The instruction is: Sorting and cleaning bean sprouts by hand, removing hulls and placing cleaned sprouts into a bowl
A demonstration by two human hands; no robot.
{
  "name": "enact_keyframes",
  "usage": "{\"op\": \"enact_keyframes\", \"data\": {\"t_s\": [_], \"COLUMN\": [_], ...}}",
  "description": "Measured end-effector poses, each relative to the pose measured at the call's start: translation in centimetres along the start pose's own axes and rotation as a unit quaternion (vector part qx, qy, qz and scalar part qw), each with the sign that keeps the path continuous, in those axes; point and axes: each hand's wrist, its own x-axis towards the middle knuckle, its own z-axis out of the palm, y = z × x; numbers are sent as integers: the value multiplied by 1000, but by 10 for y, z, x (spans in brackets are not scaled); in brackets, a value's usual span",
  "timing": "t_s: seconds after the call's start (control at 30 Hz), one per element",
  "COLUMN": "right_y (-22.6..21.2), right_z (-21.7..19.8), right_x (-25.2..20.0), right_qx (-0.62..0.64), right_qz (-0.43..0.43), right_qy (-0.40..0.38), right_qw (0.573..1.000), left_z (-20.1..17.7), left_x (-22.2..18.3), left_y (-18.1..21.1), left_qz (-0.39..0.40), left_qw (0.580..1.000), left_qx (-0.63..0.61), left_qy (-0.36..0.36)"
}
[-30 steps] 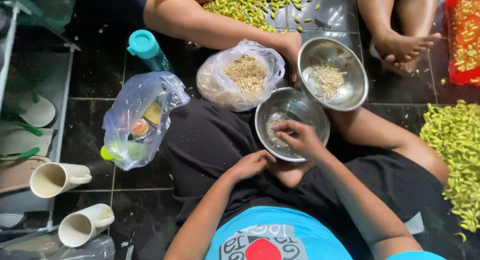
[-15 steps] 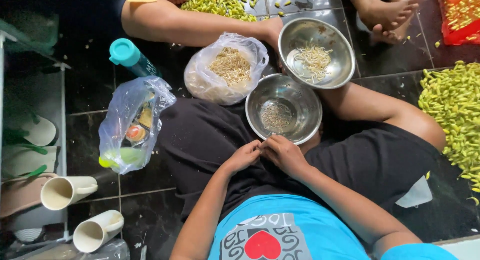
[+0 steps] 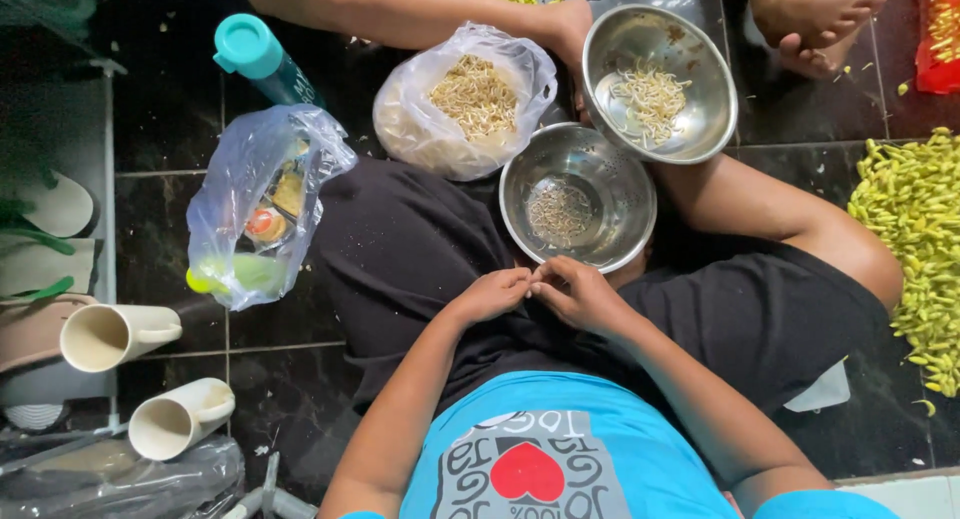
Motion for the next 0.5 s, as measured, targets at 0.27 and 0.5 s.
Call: {"op": "enact_keyframes", "data": {"t_s": [0.27,0.5], "right_y": [26,7], "right_z": [-23,-20], "right_x": [7,3], "right_qx": [30,12], "right_qz": [75,34], "right_qy": [37,96], "right_qw": [996,995], "left_z": [6,7], "left_x": [15,19], "left_y": [-14,-15], "left_qz": [24,39], "left_qw": [999,995], "left_qx": [-32,-88], "left_qy": [-12,-29]}}
